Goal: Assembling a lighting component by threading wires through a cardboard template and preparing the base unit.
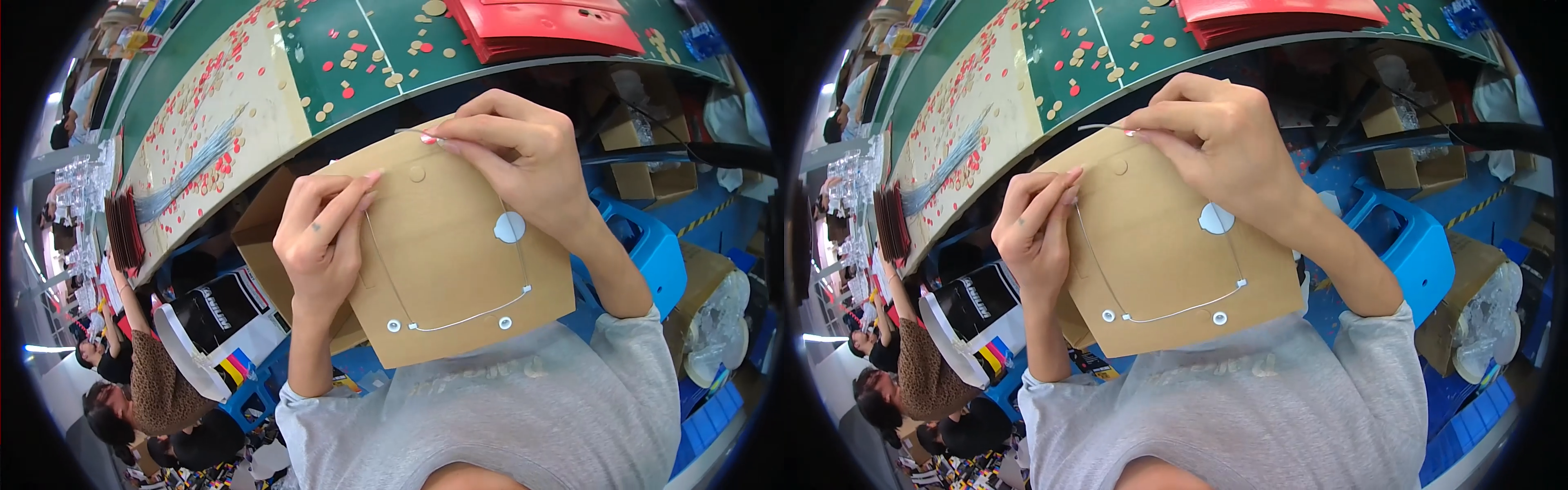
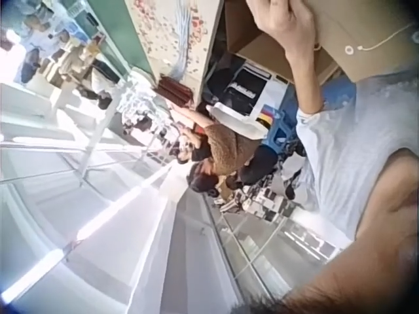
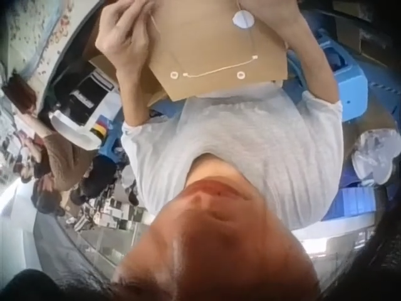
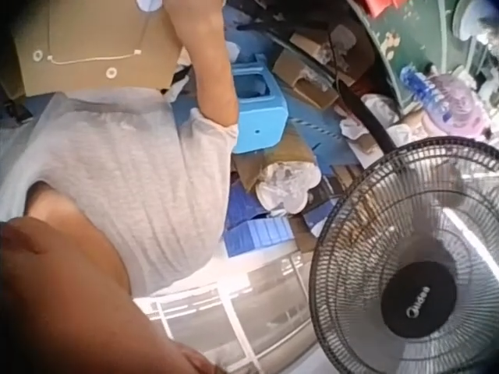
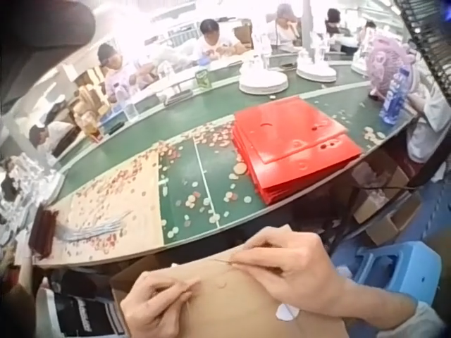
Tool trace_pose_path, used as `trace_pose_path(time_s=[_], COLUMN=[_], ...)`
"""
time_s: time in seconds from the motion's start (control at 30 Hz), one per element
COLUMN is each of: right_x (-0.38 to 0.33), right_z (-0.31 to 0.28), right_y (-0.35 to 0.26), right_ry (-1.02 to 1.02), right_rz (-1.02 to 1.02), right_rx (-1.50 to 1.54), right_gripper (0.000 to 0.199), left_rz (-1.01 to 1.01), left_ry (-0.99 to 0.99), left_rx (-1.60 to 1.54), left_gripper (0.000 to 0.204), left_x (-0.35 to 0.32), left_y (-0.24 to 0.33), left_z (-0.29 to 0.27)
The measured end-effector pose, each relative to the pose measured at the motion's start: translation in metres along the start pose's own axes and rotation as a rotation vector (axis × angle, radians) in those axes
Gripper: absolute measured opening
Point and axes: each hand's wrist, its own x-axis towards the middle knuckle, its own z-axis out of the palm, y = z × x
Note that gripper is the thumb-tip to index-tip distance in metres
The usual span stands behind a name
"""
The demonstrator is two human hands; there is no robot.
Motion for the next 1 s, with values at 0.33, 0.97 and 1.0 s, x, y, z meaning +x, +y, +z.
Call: trace_pose_path(time_s=[0.33,0.97,1.0], right_x=[-0.005,-0.003,-0.001], right_z=[0.006,0.004,0.004], right_y=[0.001,0.001,0.001], right_ry=[-0.08,-0.178,-0.19], right_rz=[-0.158,-0.206,-0.216], right_rx=[-0.099,0.047,0.045], right_gripper=[0.016,0.012,0.012], left_rz=[0.085,0.048,0.038], left_ry=[0.043,-0.014,-0.031], left_rx=[-0.044,-0.003,-0.007], left_gripper=[0.022,0.018,0.017], left_x=[0.005,0.009,0.009], left_y=[0.004,0.016,0.016], left_z=[0.011,0.011,0.011])
